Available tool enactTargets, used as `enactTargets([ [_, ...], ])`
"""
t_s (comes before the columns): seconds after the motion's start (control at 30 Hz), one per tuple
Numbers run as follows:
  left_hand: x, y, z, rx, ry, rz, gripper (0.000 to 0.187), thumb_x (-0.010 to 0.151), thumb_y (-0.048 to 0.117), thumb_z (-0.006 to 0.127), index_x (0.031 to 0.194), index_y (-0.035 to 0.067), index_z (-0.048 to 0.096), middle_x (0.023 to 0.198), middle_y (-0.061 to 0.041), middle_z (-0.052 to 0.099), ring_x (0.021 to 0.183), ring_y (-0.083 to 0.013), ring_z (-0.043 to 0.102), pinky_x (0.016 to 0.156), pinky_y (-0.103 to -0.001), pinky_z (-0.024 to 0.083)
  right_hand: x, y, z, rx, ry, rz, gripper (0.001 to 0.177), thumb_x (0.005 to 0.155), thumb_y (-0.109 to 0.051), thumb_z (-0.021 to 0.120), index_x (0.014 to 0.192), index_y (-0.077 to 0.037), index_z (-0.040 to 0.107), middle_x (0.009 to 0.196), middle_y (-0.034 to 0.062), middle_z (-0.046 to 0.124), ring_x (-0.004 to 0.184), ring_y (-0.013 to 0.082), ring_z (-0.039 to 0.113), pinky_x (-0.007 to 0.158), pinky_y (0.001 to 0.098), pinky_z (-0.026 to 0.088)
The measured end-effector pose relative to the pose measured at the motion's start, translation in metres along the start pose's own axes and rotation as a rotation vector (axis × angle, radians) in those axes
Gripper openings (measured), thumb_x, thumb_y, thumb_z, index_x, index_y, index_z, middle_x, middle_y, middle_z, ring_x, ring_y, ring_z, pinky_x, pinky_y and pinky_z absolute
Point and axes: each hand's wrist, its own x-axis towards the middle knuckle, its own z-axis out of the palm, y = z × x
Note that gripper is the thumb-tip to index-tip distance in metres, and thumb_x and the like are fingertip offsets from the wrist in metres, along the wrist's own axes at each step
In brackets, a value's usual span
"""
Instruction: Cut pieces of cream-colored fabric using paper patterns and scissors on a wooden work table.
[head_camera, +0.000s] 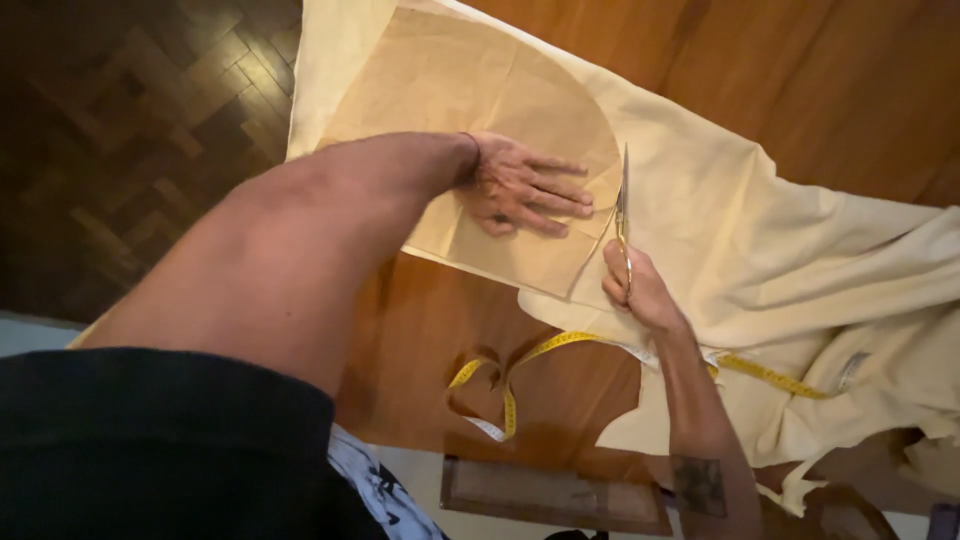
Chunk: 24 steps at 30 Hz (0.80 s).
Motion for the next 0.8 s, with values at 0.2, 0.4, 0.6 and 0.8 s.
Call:
enactTargets([
  [0.2, 0.002, 0.002, 0.01, -0.003, 0.035, 0.01, 0.061, 0.089, 0.03, 0.054, 0.146, 0.008, 0.051, 0.165, -0.024, 0.032, 0.155, -0.038, 0.03, 0.126, -0.066, 0.02, -0.004, -0.013, -0.009, -0.126, -0.013, 0.038, 0.04, 0.105, -0.048, 0.042, 0.082, -0.016, 0.042, 0.05, -0.0072, 0.027, 0.04, 0.0068, 0.024, 0.037, 0.0271, 0.019],
  [0.4, 0.003, 0.005, 0.013, 0.006, 0.069, 0.01, 0.059, 0.09, 0.03, 0.054, 0.145, 0.008, 0.051, 0.165, -0.025, 0.032, 0.155, -0.0385, 0.031, 0.126, -0.066, 0.021, 0.003, -0.016, -0.029, -0.175, -0.047, 0.067, 0.046, 0.11, -0.047, 0.037, 0.075, -0.016, 0.037, 0.05, -0.007, 0.03, 0.042, 0.0061, 0.024, 0.037, 0.0264, 0.02],
  [0.6, -0.004, 0.005, 0.007, 0.014, 0.087, 0.003, 0.058, 0.091, 0.029, 0.054, 0.145, 0.008, 0.051, 0.165, -0.025, 0.033, 0.155, -0.0389, 0.031, 0.126, -0.066, 0.022, 0.007, -0.014, -0.041, -0.04, -0.161, 0.023, 0.038, 0.108, -0.038, 0.046, 0.078, -0.017, 0.037, 0.057, -0.0099, 0.029, 0.045, 0.0053, 0.026, 0.038, 0.026, 0.018],
  [0.8, -0.003, 0.004, 0.007, 0.034, 0.135, 0.044, 0.058, 0.09, 0.029, 0.054, 0.144, 0.006, 0.052, 0.161, -0.028, 0.037, 0.152, -0.0404, 0.036, 0.124, -0.067, 0.024, 0.008, -0.047, -0.032, -0.287, -0.086, 0.051, 0.035, 0.108, -0.037, 0.042, 0.079, -0.017, 0.043, 0.053, -0.0076, 0.034, 0.043, 0.0057, 0.028, 0.038, 0.0258, 0.022],
])
